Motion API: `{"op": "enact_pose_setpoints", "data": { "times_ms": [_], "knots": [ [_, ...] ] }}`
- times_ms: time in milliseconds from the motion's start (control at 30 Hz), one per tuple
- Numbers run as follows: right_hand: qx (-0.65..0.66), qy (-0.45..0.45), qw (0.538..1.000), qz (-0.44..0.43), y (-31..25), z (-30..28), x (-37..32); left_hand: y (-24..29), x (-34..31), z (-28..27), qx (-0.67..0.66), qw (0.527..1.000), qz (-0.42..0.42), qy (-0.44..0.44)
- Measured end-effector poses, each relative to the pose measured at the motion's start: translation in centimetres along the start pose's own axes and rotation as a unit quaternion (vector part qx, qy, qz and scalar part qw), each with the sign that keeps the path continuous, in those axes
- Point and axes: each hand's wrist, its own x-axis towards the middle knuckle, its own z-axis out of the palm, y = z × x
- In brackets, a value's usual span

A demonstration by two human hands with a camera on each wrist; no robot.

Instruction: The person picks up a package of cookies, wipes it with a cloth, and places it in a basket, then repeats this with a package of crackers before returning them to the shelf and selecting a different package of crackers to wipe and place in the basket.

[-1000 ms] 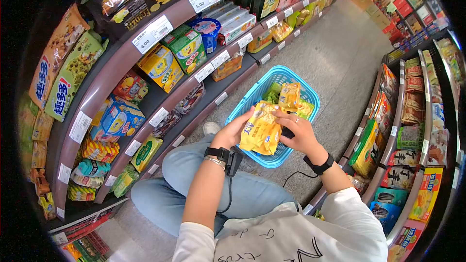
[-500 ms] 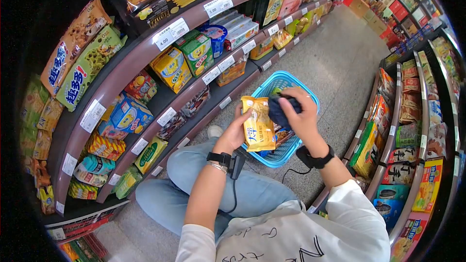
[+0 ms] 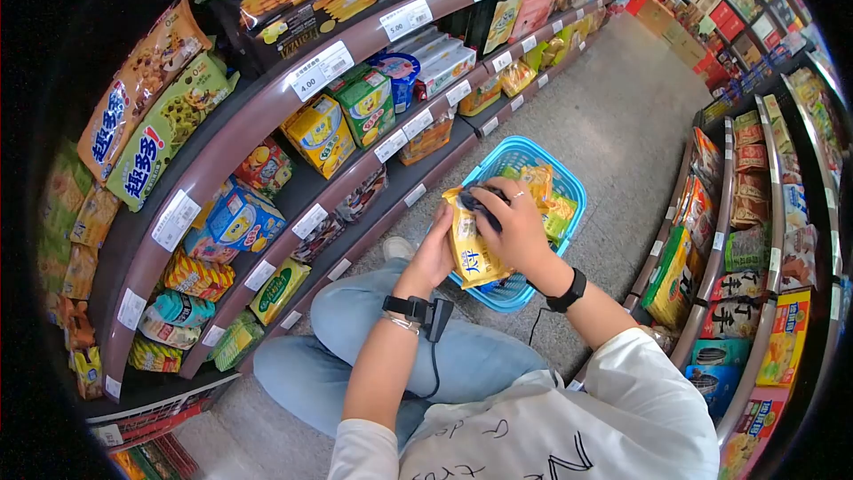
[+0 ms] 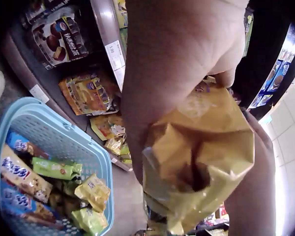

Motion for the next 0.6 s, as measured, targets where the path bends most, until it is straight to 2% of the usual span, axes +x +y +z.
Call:
{"op": "enact_pose_setpoints", "data": {
  "times_ms": [100,133,233,300,367,400,467,500,533,567,600],
  "knots": [
    [0.051,-0.02,0.997,-0.047,-1.4,1.0,-0.8,0.7,-0.1,0.7,-0.016,1.0,0.012,-0.022],
    [0.059,-0.067,0.994,-0.063,-1.9,0.6,-1.2,1.0,-0.3,1.0,-0.027,0.999,0.015,-0.028],
    [0.058,-0.041,0.996,-0.055,-0.9,0.6,-0.7,1.1,-0.5,1.6,0.015,0.999,0.03,-0.009],
    [0.012,0.024,1.0,-0.007,0.3,0.2,0.3,0.6,-0.5,1.4,0.036,0.999,0.017,-0.013],
    [-0.003,-0.001,1.0,0.021,0.4,0.1,0.3,0.1,-0.4,0.8,0.039,0.999,-0.002,-0.017],
    [0.039,-0.022,0.999,-0.004,0.2,0.4,-0.2,0.4,-0.5,1.5,0.03,0.999,0.036,-0.027],
    [0.103,-0.04,0.991,-0.071,-1.0,0.8,-1.5,0.6,-0.5,1.2,0.027,0.999,0.03,-0.027],
    [0.093,-0.103,0.988,-0.064,-1.7,0.4,-2.1,0.6,-0.5,0.8,0.026,0.999,0.028,-0.028],
    [0.091,-0.08,0.99,-0.069,-1.2,0.5,-2.1,0.6,-0.4,0.2,-0.003,0.999,0.021,-0.05],
    [0.089,-0.057,0.992,-0.073,-0.7,0.6,-2.0,0.3,-0.3,-0.1,0.023,0.999,0.026,-0.029],
    [0.066,-0.03,0.997,-0.034,-0.1,0.4,-1.6,0.2,-0.3,-0.1,0.048,0.998,0.031,-0.008]
  ]
}}
